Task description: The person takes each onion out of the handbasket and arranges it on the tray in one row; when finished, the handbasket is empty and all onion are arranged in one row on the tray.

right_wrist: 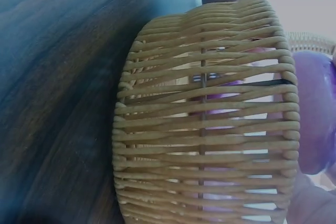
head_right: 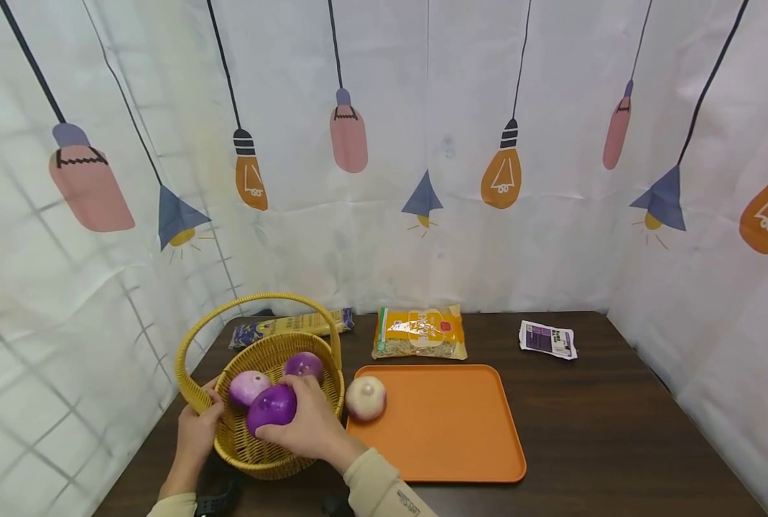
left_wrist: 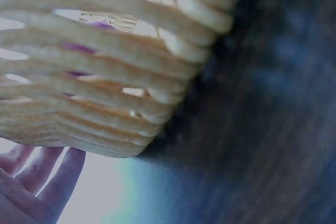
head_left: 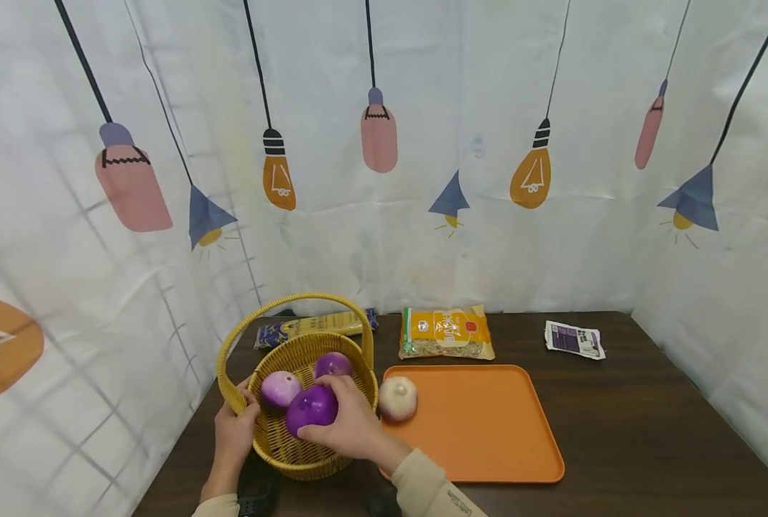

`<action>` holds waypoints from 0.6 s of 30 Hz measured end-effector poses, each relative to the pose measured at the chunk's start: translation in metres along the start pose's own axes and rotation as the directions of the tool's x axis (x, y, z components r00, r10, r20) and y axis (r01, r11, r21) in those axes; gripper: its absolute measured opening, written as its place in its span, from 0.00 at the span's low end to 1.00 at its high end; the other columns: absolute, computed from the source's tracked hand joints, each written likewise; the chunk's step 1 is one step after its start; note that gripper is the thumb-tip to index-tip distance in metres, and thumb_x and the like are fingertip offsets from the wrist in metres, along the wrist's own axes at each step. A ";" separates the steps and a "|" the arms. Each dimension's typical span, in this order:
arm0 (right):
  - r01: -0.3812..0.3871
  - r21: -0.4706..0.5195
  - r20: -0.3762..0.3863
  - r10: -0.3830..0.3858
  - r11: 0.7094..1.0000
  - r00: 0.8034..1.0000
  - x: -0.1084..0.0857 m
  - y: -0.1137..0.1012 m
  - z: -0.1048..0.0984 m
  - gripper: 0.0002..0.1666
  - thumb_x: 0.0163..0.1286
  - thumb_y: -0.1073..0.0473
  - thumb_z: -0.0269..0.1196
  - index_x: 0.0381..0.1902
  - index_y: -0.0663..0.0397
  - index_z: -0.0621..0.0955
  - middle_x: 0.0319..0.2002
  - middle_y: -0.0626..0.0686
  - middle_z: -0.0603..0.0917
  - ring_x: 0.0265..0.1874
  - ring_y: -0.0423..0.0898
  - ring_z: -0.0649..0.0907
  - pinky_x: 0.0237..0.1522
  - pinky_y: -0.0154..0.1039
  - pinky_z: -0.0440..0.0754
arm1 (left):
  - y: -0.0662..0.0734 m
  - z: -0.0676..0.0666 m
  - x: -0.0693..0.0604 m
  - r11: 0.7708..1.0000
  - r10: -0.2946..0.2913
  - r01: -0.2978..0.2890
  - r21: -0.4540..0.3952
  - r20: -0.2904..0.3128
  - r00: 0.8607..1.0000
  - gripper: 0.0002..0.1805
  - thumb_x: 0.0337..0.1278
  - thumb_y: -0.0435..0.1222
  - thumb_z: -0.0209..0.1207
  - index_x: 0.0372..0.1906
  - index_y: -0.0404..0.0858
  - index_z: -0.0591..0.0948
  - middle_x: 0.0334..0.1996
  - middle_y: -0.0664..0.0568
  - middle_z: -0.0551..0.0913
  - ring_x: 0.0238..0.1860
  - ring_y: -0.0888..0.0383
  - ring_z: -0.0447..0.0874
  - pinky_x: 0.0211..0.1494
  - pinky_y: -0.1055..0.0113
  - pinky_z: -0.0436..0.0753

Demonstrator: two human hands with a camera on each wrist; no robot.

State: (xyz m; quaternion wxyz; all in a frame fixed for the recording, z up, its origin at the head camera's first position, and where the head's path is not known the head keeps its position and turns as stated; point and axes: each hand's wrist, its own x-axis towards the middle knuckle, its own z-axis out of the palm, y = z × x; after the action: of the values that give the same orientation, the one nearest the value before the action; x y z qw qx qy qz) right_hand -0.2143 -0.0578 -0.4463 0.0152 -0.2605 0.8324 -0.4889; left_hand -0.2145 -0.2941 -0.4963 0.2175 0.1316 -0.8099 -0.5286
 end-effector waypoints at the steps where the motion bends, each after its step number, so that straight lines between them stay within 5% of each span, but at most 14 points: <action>1: -0.001 0.016 -0.007 0.002 1.000 1.000 -0.001 0.000 -0.001 0.43 0.50 0.39 0.73 0.62 0.42 0.72 0.55 0.43 0.73 0.50 0.42 0.77 0.47 0.42 0.79 | 0.000 0.000 0.000 1.000 -0.002 0.002 0.000 0.003 1.000 0.20 0.63 0.31 0.50 0.59 0.35 0.76 0.63 0.41 0.75 0.40 0.65 0.70 0.39 0.81 0.67; 9: 0.042 0.129 -0.101 -0.029 0.991 0.994 -0.014 0.001 -0.014 0.40 0.53 0.46 0.73 0.64 0.33 0.73 0.57 0.47 0.71 0.52 0.46 0.77 0.47 0.42 0.79 | 0.001 -0.001 0.000 1.000 -0.016 0.016 -0.007 0.022 1.000 0.20 0.64 0.32 0.50 0.61 0.35 0.75 0.64 0.40 0.73 0.41 0.64 0.69 0.39 0.80 0.67; 18: 0.082 0.212 -0.170 -0.046 0.974 0.984 -0.028 0.011 -0.026 0.39 0.54 0.49 0.73 0.64 0.36 0.73 0.58 0.48 0.71 0.54 0.48 0.75 0.49 0.45 0.78 | 0.000 0.000 -0.001 1.000 -0.022 0.022 -0.014 0.015 1.000 0.21 0.66 0.33 0.50 0.62 0.36 0.74 0.62 0.40 0.75 0.42 0.64 0.70 0.41 0.83 0.67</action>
State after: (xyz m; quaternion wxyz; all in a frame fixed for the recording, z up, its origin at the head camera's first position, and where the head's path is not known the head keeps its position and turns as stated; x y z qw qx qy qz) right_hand -0.2018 -0.0201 -0.4488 -0.0408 -0.2431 0.7633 -0.5972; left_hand -0.2133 -0.2931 -0.4963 0.2067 0.1351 -0.8062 -0.5377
